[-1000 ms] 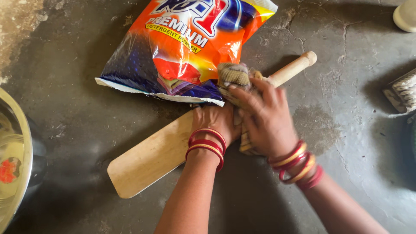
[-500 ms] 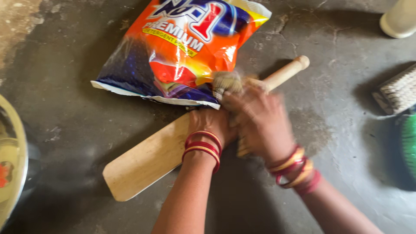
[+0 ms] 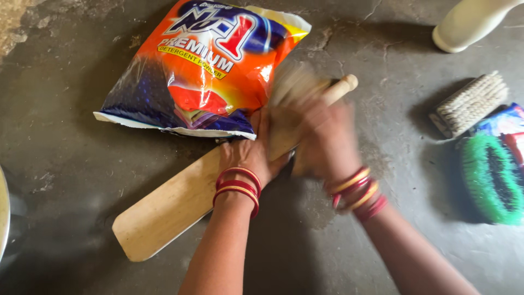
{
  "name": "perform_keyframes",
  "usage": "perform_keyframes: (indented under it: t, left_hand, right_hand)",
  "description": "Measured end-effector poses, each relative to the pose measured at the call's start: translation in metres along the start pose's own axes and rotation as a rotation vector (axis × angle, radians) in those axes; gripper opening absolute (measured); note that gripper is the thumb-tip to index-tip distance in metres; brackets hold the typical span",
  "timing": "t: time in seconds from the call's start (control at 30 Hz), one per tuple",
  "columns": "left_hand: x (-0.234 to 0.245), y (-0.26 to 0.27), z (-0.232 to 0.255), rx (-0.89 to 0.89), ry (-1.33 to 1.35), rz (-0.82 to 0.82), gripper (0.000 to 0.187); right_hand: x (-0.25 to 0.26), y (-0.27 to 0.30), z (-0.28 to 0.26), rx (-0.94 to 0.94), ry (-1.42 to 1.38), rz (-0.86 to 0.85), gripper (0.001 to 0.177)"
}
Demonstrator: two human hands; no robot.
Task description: The person scrubs a wooden cricket bat with a cloth, moving it along the surface and flipping it to clean different sides. They also briefly handle a metal bowl and a detergent bag during the process.
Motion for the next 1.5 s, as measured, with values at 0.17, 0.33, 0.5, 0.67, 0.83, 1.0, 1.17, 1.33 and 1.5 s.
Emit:
perform_keyframes:
  t: [0.17, 0.33, 0.5, 0.67, 0.83, 1.0, 1.17, 1.33, 1.5]
  left_hand:
    - [-0.002, 0.005, -0.001, -0.030, -0.041, 0.036, 0.108]
    - [-0.014, 0.030, 0.010, -0.169, -0.076, 0.067, 0.101]
    - [-0.024, 0.059, 0.025, -0.315, -0.123, -0.038, 0.108]
    - [-0.019, 0.060, 0.028, -0.354, -0.095, 0.029, 0.110]
    - [-0.014, 0.058, 0.030, -0.372, -0.083, 0.073, 0.107]
    - [-0.017, 0.061, 0.029, -0.397, -0.078, 0.115, 0.105]
    - [-0.023, 0.060, 0.022, -0.358, -0.122, 0.060, 0.097]
    - [-0.017, 0.062, 0.026, -0.392, -0.081, 0.094, 0.108]
    - [-0.014, 0.061, 0.029, -0.388, -0.071, 0.094, 0.107]
  right_hand:
    - [-0.014, 0.043, -0.032, 0.381, 0.857, 0.071, 0.053]
    - [-0.003, 0.077, -0.046, 0.327, 0.883, 0.046, 0.055]
    - [0.016, 0.139, -0.054, 0.310, 0.916, 0.039, 0.056]
    - [0.047, 0.134, -0.034, 0.305, 0.937, 0.045, 0.050]
    - [0.093, 0.101, -0.029, 0.153, 0.967, 0.478, 0.058]
    - [0.071, 0.102, -0.038, 0.262, 0.694, 0.393, 0.061]
    - [0.012, 0.121, -0.034, 0.398, 0.848, 0.119, 0.062]
    - [0.074, 0.093, -0.024, 0.197, 0.987, 0.289, 0.059]
    - [0.090, 0.103, -0.032, 0.135, 0.868, 0.531, 0.058]
Point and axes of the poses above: each hand's wrist, its own y-axis away from the middle knuckle, its own x-axis out of the back of the hand, z = x × y, the point moved 2 cm from there along -y, towards the middle knuckle, and after that the axes turned 6 degrees about -x, right-handed, at the moved point
